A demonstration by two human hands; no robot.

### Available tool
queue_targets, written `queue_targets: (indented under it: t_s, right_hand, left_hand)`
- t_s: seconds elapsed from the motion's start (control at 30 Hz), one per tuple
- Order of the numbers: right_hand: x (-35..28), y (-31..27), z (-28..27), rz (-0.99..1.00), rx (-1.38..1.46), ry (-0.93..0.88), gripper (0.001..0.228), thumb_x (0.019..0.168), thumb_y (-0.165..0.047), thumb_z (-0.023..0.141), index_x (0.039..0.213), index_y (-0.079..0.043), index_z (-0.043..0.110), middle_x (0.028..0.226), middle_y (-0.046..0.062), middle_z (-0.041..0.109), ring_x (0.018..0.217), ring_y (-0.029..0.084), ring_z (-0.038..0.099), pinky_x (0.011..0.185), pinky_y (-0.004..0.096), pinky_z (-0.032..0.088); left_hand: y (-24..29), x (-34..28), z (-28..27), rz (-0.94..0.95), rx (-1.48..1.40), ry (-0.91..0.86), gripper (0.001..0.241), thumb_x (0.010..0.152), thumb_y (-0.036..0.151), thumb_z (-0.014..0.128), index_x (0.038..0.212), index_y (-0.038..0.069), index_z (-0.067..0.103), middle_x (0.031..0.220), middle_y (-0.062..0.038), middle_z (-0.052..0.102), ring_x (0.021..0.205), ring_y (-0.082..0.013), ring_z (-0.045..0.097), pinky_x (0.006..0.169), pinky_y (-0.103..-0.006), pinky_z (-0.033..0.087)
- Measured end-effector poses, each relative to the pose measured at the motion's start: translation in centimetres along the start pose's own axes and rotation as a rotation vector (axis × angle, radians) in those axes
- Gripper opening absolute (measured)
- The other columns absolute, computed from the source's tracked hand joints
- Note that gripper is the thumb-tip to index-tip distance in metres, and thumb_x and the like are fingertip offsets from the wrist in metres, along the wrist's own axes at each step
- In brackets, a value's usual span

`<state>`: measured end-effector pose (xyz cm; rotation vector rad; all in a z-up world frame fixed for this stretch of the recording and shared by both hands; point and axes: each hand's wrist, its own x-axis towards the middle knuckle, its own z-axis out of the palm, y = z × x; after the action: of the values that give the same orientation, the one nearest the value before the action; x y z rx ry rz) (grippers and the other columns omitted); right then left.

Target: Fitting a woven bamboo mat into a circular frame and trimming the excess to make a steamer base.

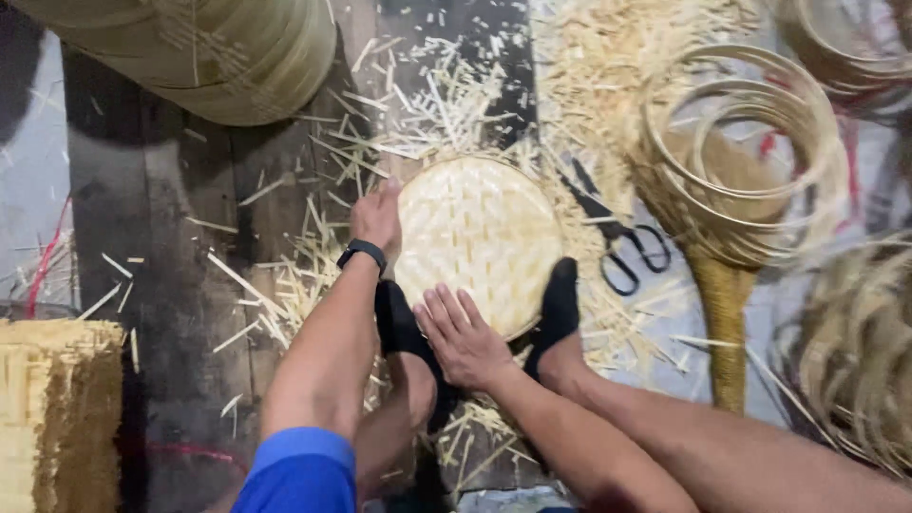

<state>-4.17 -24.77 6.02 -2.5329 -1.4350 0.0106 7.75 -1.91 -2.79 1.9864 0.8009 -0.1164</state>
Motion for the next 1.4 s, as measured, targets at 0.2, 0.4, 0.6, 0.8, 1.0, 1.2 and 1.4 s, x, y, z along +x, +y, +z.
queue_targets:
  t_s: [0.2,0.4,0.6,0.8,1.0,1.2,1.4]
  right_hand:
    - [2.3,5.8,-10.0,0.474,0.747,-0.185,0.034,0.093,-0.027,0.062,0.118,-0.004,0.065,0.117,0.021,0.069,0.113,0.038,0.062,0.099,0.048,0.05]
    - [0.4,14.3,-27.4,0.253,-0.178,-0.421,0.02,0.099,-0.024,0.061,0.101,-0.007,0.071,0.103,0.013,0.071,0.094,0.027,0.069,0.09,0.042,0.056]
    - [-2.6,16.5,-26.5,0.516,0.086,-0.437,0.032,0.102,-0.037,0.056,0.111,-0.01,0.072,0.101,0.013,0.074,0.089,0.025,0.072,0.085,0.041,0.06]
    - [-3.2,21.2,-3.2,1.002,0.895,0.007,0.053,0.101,-0.046,0.056,0.122,0.001,0.068,0.109,0.018,0.075,0.098,0.028,0.072,0.087,0.041,0.055]
    - [-0.9,20.3,0.2,1.443,1.714,0.46,0.065,0.102,-0.051,0.043,0.126,0.008,0.06,0.119,0.02,0.07,0.103,0.03,0.07,0.09,0.045,0.058]
    - [-2.3,20.9,-8.5,1.208,1.663,0.534,0.076,0.107,-0.056,0.034,0.136,0.01,0.056,0.125,0.023,0.068,0.114,0.029,0.067,0.1,0.042,0.053]
    - [-6.2,22.0,-0.2,1.285,1.461,0.179,0.062,0.097,-0.046,0.059,0.129,0.006,0.065,0.12,0.02,0.073,0.108,0.026,0.067,0.097,0.038,0.052]
  left_hand:
    - [-4.7,-3.0,-0.7,0.173,0.269,0.328,0.056,0.098,0.045,0.056,0.138,0.005,0.061,0.136,-0.033,0.051,0.124,-0.049,0.046,0.103,-0.0557,0.037]
    - [-2.2,-11.6,-7.4,0.253,0.231,0.501,0.053,0.099,0.041,0.059,0.136,0.001,0.059,0.128,-0.027,0.057,0.122,-0.0427,0.053,0.108,-0.0516,0.04]
    - [-1.3,-11.2,-7.5,0.097,0.169,0.317,0.045,0.11,0.042,0.05,0.119,0.001,0.067,0.111,-0.021,0.066,0.109,-0.0366,0.062,0.098,-0.0485,0.049]
    - [-2.5,-5.2,-0.8,-0.322,-0.589,0.102,0.061,0.1,0.054,0.051,0.126,0.001,0.064,0.118,-0.014,0.071,0.108,-0.0274,0.068,0.093,-0.0445,0.054]
    - [0.2,-6.5,0.6,-0.648,-0.865,0.302,0.069,0.103,0.057,0.049,0.123,-0.007,0.064,0.119,-0.018,0.07,0.106,-0.0301,0.068,0.094,-0.0437,0.054]
    - [7.2,-12.0,-4.6,-0.128,-1.293,0.279,0.058,0.106,0.047,0.039,0.128,-0.003,0.059,0.126,-0.012,0.067,0.113,-0.0264,0.066,0.092,-0.0413,0.058]
    - [-1.2,-8.8,-2.3,-0.263,-0.986,-0.255,0.055,0.092,0.023,0.063,0.14,-0.001,0.055,0.133,-0.025,0.061,0.113,-0.0286,0.066,0.1,-0.0458,0.056]
